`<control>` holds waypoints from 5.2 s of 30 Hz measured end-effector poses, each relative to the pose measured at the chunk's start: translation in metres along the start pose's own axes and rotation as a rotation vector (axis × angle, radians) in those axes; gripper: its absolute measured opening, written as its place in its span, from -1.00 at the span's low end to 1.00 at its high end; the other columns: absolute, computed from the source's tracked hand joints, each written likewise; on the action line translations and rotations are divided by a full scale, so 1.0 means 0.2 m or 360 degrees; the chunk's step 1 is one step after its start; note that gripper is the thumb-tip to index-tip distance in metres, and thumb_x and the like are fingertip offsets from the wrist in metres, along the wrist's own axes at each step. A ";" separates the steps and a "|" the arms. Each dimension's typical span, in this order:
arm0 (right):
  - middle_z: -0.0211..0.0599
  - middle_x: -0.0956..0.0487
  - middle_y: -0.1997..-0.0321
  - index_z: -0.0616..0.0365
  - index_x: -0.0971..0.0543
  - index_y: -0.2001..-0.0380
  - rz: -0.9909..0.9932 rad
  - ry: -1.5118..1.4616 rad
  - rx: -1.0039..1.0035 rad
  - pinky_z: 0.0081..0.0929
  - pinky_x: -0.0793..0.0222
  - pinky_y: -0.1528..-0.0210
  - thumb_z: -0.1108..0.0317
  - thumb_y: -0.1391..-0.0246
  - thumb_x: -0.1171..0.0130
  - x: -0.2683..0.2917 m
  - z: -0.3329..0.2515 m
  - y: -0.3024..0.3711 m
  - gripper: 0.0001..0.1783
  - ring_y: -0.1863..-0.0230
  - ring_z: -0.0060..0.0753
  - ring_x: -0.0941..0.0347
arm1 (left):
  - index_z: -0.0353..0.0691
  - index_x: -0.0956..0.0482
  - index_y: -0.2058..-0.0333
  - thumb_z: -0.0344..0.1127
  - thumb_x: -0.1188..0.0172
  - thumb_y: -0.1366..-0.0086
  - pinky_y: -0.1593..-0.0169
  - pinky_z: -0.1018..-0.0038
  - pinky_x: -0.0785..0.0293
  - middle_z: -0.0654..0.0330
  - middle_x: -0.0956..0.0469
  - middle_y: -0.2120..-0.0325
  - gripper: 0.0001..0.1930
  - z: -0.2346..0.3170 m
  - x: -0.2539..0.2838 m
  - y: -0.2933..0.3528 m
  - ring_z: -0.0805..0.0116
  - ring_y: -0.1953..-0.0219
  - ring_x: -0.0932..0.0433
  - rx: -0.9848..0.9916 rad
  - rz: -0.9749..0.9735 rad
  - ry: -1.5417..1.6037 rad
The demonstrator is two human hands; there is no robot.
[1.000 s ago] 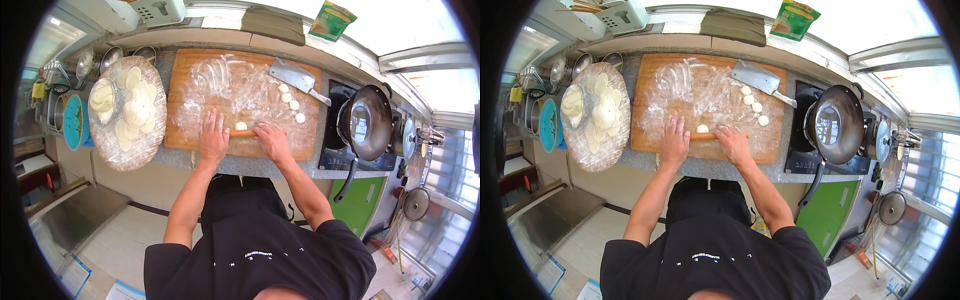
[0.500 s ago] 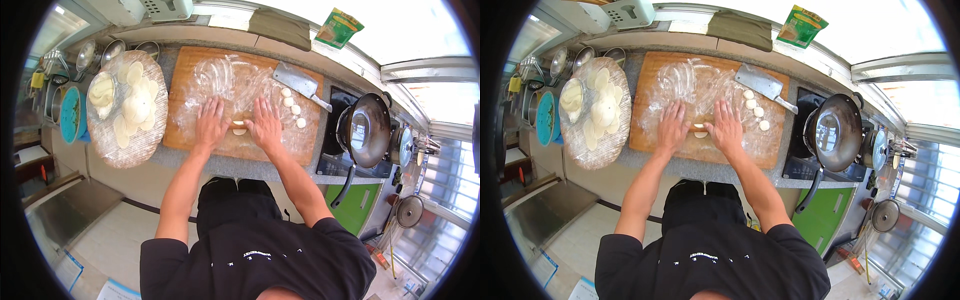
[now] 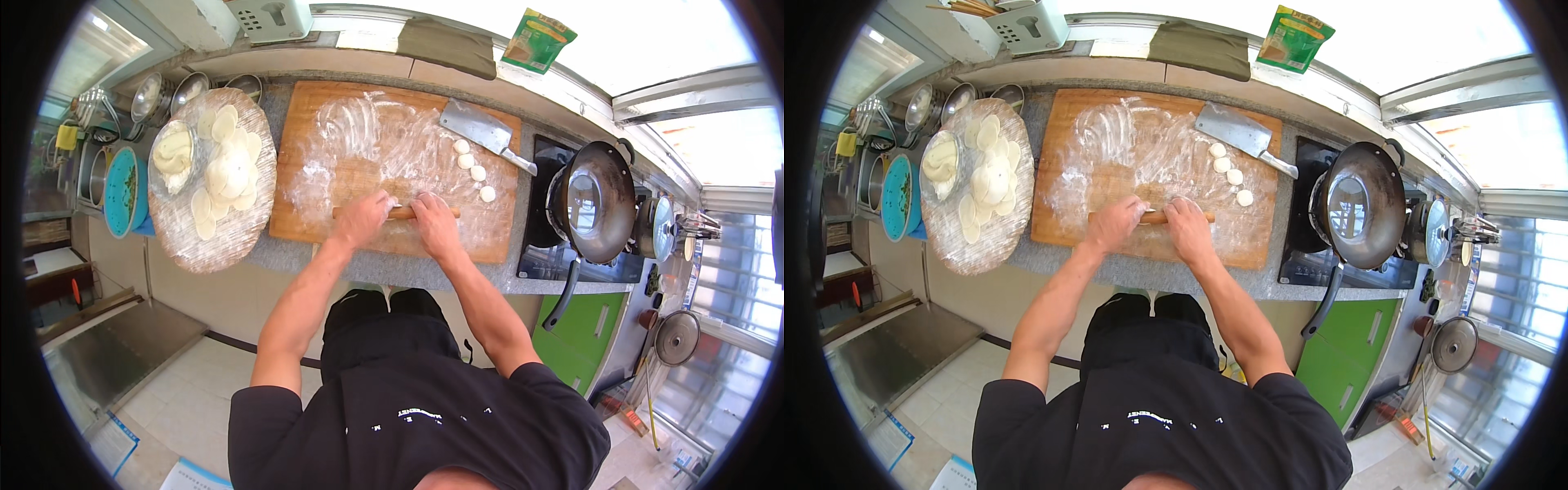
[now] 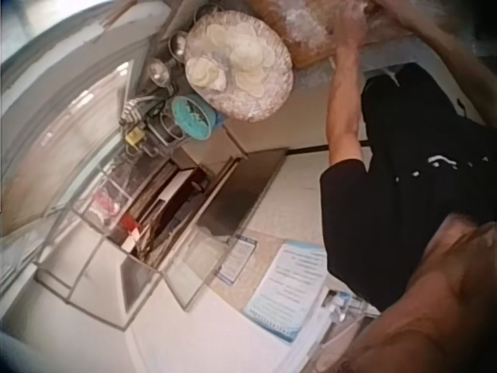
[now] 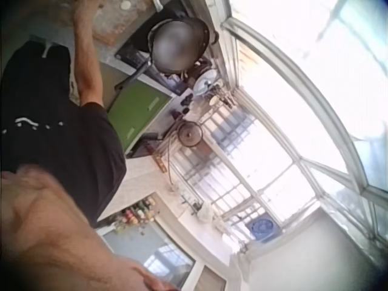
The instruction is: The person rolls small dough balls into flat circular wrappers using a rolling pin on a floured board. They then place a green vegetable filling onto the wrappers and fold them into dumplings.
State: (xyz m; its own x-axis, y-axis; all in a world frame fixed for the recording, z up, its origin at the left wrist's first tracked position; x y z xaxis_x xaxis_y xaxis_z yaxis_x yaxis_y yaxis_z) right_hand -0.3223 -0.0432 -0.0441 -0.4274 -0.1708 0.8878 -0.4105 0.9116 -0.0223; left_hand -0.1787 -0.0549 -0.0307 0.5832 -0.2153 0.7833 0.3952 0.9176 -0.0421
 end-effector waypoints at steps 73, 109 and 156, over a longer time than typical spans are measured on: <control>-0.06 -0.45 -0.44 0.15 -0.41 -0.40 -0.0099 0.0271 0.0196 0.08 -0.13 -0.59 0.16 -0.16 -0.38 -0.11 -0.29 -0.01 -0.22 -0.54 -0.02 -0.28 | -0.33 -0.76 0.15 -0.21 -0.34 -0.41 0.18 0.21 -0.61 -0.10 -0.75 0.35 -0.74 -0.64 0.16 -0.04 0.03 0.32 -0.75 0.0858 0.0126 0.0402; -0.13 -0.57 -0.02 0.12 -0.56 0.02 0.0121 0.0014 0.0039 -0.03 -0.37 -0.32 0.38 -0.14 -0.28 0.00 -0.14 0.24 -0.67 -0.14 0.03 -0.51 | -0.29 -0.66 -0.08 -0.32 -0.20 -0.48 -0.17 0.20 -0.58 -0.06 -0.69 0.03 -0.71 -0.21 0.59 0.02 0.01 -0.01 -0.69 0.0602 0.0625 0.0421; 0.00 -0.18 -0.66 0.27 -0.17 -0.56 0.0054 0.0355 -0.0159 0.14 0.06 -0.65 -0.23 -0.33 -0.13 0.08 0.12 -0.36 0.00 -0.67 0.03 -0.06 | -0.23 -0.30 -0.48 0.02 -0.02 -0.56 -0.63 -0.03 0.10 -0.03 -0.21 -0.53 -0.34 -0.31 0.12 -0.23 -0.05 -0.59 -0.08 0.0522 0.0418 -0.0617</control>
State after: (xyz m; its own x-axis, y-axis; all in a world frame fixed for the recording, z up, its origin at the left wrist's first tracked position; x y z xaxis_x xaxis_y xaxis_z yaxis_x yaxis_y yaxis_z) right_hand -0.3183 -0.1211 -0.0385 -0.2466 -0.0631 0.9671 -0.3124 0.9498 -0.0177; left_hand -0.1393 -0.1235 -0.0487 0.3048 0.1155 0.9454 -0.0051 0.9928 -0.1196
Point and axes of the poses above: each hand's wrist, its own y-axis away from the middle knuckle, its own x-axis out of the back of the hand, z = x × y, the point moved 10 cm from there along -y, towards the middle knuckle
